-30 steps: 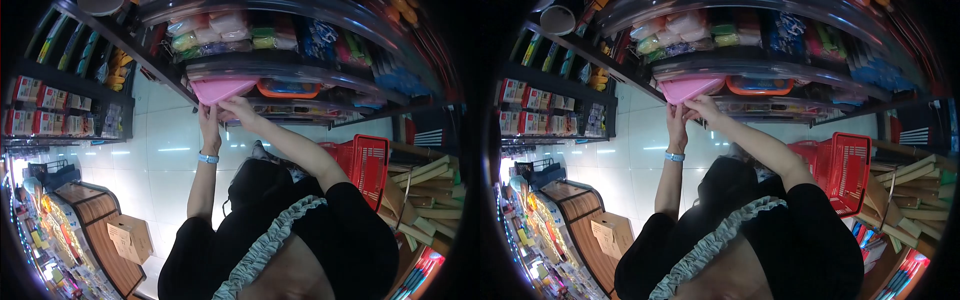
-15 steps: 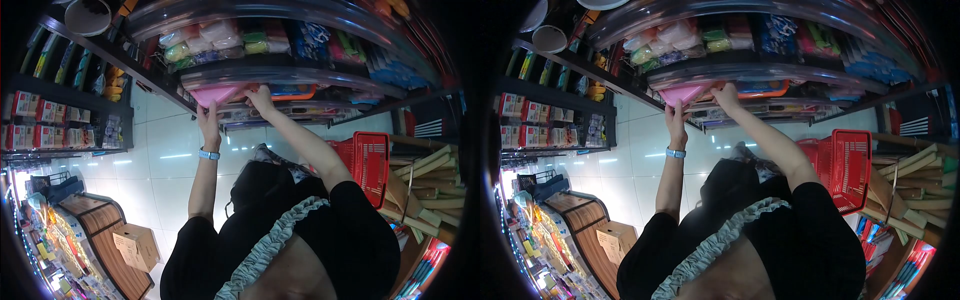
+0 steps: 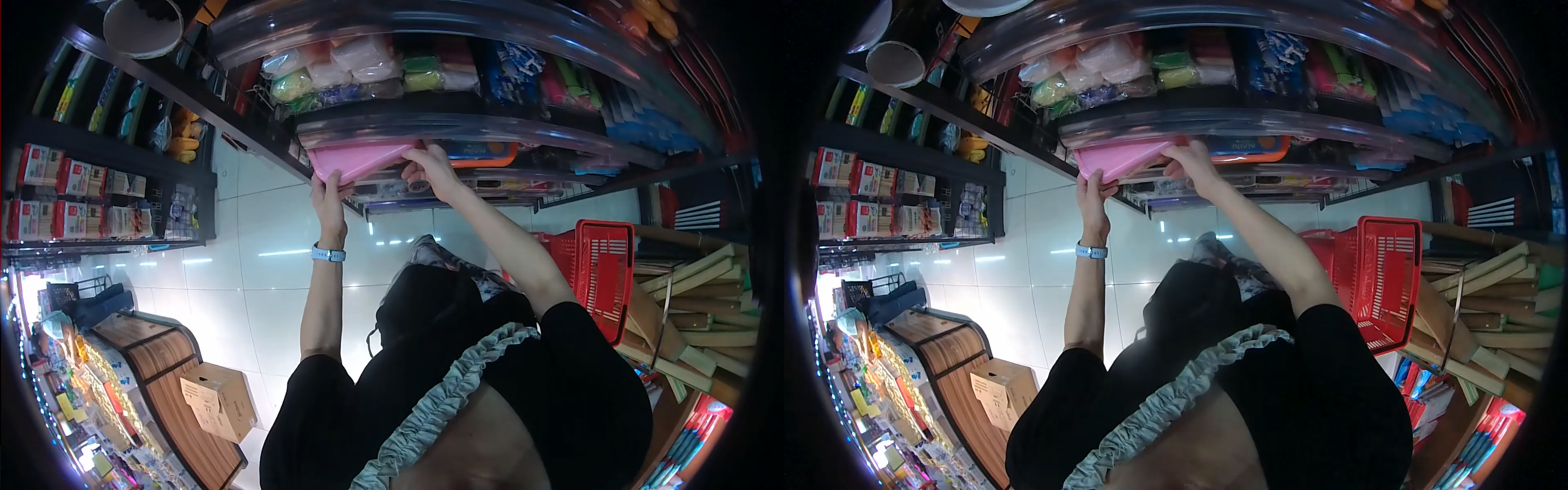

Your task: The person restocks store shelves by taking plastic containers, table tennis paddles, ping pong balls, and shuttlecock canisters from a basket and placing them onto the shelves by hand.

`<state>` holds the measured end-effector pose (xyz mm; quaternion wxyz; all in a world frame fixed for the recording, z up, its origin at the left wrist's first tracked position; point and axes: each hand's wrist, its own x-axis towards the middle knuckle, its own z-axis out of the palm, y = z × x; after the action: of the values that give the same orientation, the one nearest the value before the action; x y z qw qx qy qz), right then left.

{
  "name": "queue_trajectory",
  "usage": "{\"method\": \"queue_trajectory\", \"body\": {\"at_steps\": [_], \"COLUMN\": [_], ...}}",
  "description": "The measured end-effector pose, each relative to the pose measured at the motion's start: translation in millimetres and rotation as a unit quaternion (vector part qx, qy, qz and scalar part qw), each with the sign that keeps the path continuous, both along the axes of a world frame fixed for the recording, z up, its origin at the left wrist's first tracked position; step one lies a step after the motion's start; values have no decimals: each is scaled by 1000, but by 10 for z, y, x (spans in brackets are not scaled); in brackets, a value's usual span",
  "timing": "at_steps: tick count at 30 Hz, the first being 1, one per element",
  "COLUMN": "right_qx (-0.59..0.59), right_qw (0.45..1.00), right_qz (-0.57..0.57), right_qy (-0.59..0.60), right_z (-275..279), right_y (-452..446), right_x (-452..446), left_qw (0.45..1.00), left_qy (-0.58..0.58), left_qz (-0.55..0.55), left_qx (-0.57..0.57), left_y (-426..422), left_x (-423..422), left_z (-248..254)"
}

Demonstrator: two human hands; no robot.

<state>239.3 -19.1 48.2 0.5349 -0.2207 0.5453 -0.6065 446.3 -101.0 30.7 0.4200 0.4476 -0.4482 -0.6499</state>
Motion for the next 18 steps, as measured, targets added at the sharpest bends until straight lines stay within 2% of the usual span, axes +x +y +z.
{"method": "queue_trajectory", "body": {"at_steps": [4, 9, 14, 18], "right_qx": [9, 10, 1, 20], "right_qw": [999, 998, 998, 998], "right_qz": [-45, -60, -56, -43], "right_qy": [-28, 9, 24, 37], "right_z": [-29, -86, -50, 25], "right_y": [74, 192, 92, -39], "right_x": [72, 58, 41, -4], "left_qw": [1000, 997, 999, 998], "left_qy": [-3, -27, 20, 41], "left_qz": [-13, -51, 9, 45], "left_qx": [-14, -44, -28, -36], "left_y": [-21, 27, -173, -93], "left_x": [83, 71, -94, -275], "left_z": [4, 95, -30, 137]}}
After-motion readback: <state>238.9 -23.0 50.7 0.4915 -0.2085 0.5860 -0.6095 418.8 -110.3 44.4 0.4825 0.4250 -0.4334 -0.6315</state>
